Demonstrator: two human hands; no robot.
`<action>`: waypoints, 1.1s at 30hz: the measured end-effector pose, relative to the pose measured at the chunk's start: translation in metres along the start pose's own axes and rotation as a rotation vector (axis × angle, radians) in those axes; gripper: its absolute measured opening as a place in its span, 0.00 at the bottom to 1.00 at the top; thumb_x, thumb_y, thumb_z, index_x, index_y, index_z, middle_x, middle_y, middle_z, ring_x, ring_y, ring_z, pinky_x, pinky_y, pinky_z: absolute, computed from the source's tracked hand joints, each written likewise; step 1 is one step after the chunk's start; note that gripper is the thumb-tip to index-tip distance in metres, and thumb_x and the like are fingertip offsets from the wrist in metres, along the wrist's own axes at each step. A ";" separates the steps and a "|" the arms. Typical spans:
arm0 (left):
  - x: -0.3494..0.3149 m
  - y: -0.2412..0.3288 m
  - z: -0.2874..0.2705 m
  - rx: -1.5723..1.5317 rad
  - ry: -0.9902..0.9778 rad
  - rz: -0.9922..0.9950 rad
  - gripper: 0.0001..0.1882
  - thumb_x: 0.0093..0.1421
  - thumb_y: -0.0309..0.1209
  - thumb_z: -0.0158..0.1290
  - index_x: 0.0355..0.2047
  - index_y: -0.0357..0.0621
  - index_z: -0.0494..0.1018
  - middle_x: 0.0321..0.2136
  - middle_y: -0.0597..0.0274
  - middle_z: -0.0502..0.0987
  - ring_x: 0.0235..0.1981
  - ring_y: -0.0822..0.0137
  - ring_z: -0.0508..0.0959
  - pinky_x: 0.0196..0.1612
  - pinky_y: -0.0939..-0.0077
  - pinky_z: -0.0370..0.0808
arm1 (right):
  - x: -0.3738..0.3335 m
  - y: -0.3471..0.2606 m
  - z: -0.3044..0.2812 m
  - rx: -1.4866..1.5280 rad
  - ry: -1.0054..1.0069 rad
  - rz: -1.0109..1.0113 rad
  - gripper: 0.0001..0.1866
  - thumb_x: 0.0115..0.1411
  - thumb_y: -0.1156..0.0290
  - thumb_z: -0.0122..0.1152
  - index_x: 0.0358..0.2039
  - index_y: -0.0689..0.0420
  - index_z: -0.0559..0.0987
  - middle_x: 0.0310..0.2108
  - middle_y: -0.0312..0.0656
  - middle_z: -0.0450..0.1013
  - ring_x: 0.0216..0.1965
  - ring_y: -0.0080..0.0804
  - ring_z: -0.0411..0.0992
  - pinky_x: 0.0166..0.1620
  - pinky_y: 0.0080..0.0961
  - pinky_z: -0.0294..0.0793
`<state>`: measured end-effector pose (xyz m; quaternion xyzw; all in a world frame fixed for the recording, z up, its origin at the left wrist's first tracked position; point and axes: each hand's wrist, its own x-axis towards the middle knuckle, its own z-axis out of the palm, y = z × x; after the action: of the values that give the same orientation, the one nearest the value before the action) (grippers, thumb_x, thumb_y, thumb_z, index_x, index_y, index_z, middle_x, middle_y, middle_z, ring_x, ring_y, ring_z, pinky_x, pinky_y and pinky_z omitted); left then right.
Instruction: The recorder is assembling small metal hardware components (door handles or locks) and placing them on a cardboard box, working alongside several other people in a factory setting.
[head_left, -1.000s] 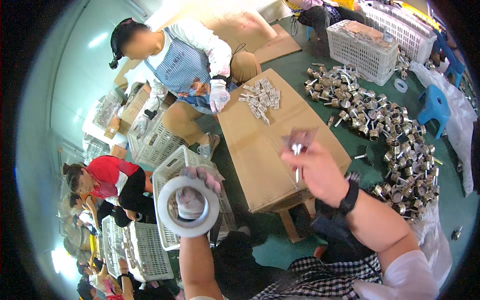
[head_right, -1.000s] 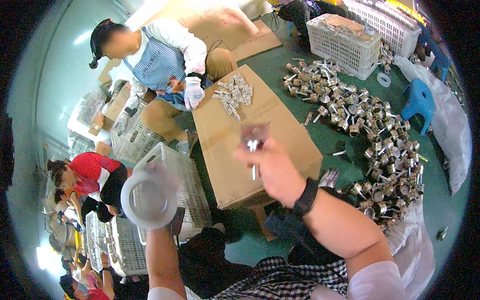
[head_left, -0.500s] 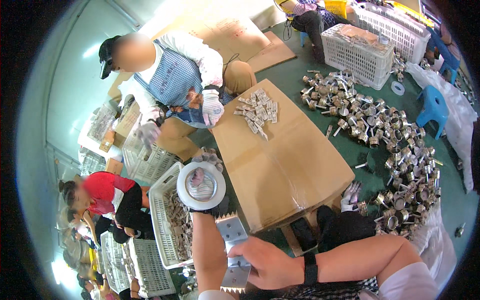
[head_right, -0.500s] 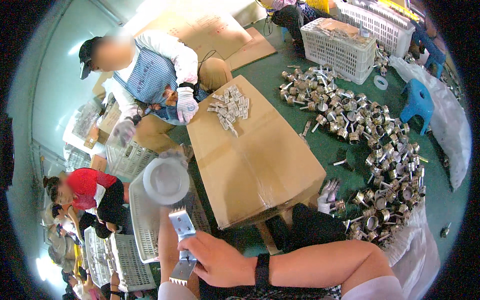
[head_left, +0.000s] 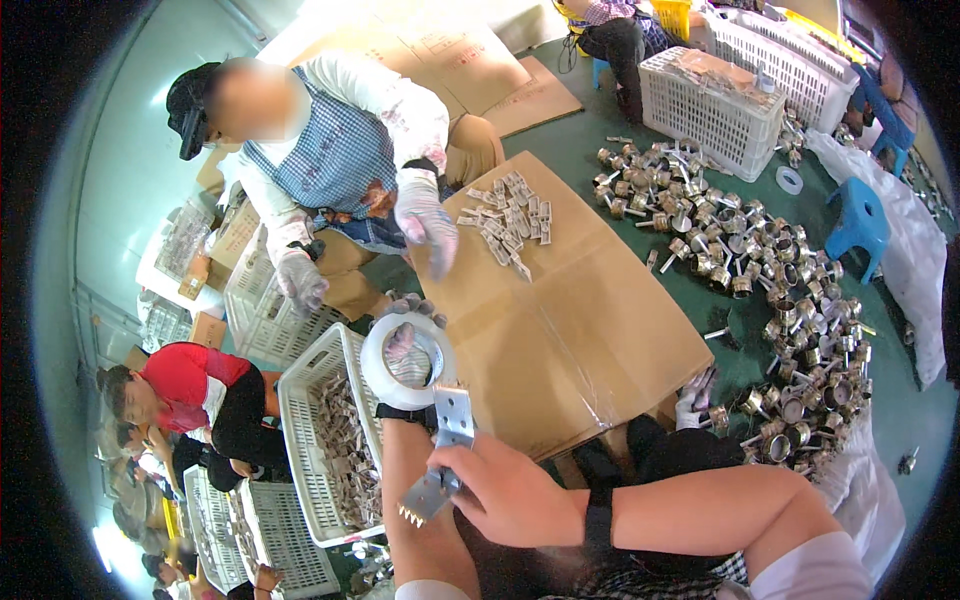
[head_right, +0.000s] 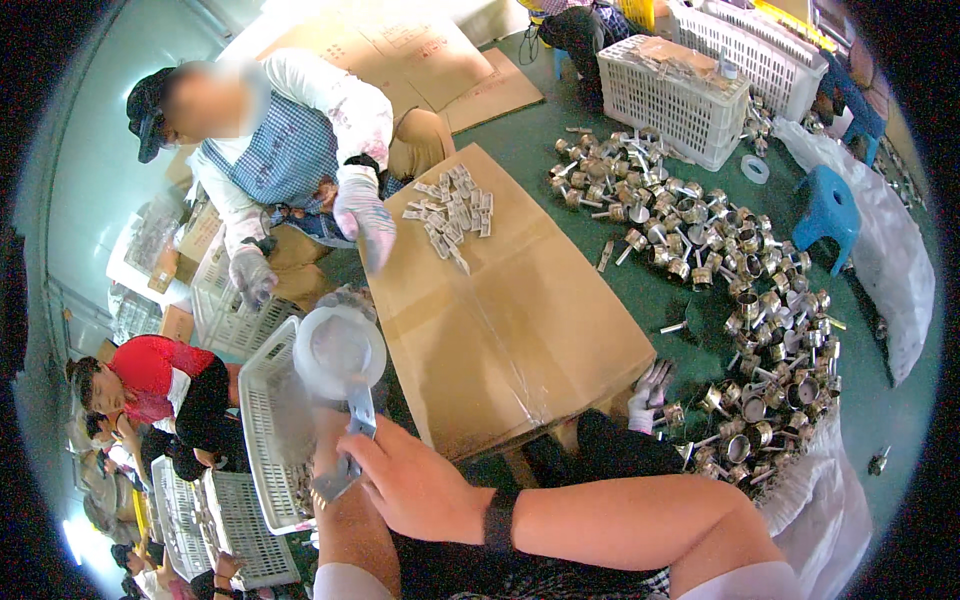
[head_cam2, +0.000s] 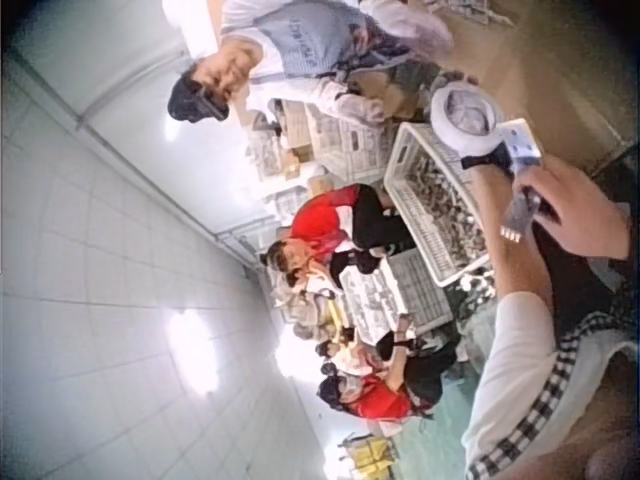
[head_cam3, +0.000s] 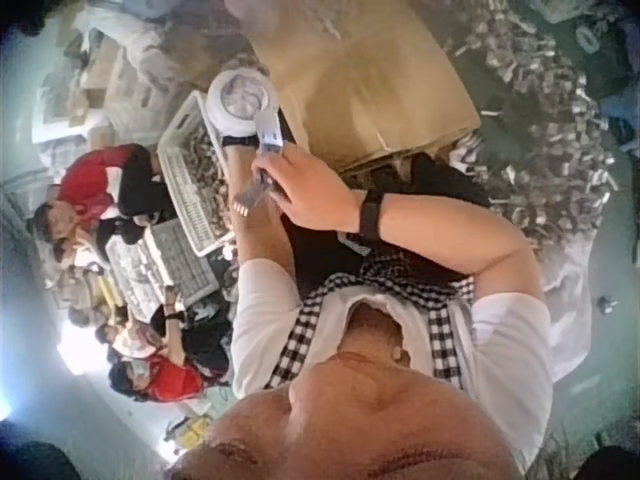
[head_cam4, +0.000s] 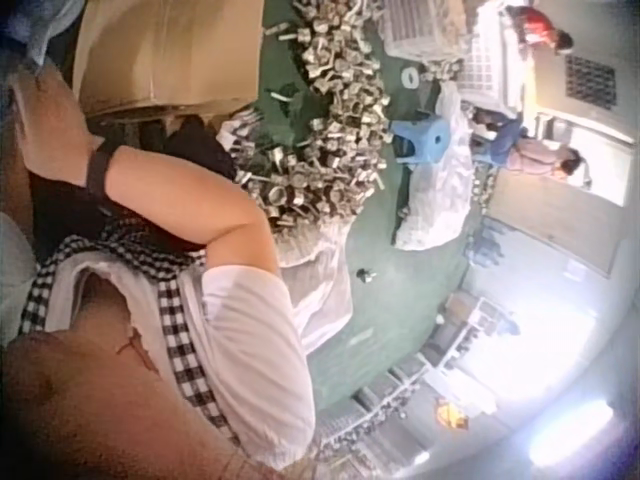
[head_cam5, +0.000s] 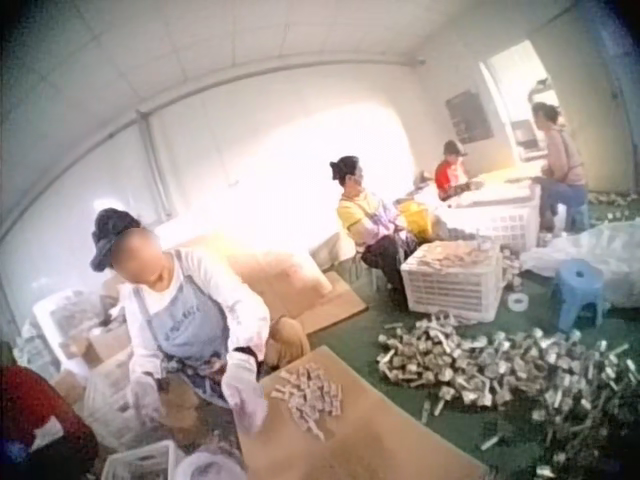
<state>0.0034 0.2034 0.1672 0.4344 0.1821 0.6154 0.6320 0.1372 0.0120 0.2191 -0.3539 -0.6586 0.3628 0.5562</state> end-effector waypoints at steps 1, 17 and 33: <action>0.001 0.001 0.000 0.000 0.001 0.004 0.19 0.47 0.34 0.63 0.39 0.44 0.71 0.40 0.59 0.72 0.42 0.57 0.72 0.40 0.59 0.72 | 0.003 0.003 0.000 -0.001 -0.002 -0.001 0.22 0.47 0.78 0.59 0.44 0.55 0.65 0.37 0.50 0.66 0.37 0.51 0.67 0.39 0.40 0.67; -0.009 0.018 -0.017 0.180 -0.033 -0.037 0.15 0.54 0.34 0.56 0.40 0.42 0.70 0.36 0.57 0.74 0.34 0.59 0.75 0.38 0.70 0.73 | 0.021 0.025 0.009 -0.115 -0.032 0.010 0.20 0.47 0.78 0.58 0.42 0.57 0.65 0.36 0.53 0.65 0.39 0.53 0.65 0.41 0.41 0.66; 0.001 0.001 -0.018 -0.110 -0.196 -0.156 0.22 0.48 0.33 0.63 0.41 0.40 0.69 0.35 0.58 0.73 0.35 0.64 0.75 0.40 0.70 0.75 | 0.014 0.033 -0.009 -0.132 -0.020 0.027 0.21 0.43 0.84 0.56 0.39 0.59 0.65 0.44 0.49 0.66 0.44 0.38 0.66 0.50 0.27 0.64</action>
<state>-0.0113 0.2100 0.1582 0.4418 0.1187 0.5282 0.7154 0.1459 0.0408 0.1980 -0.3950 -0.6818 0.3297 0.5200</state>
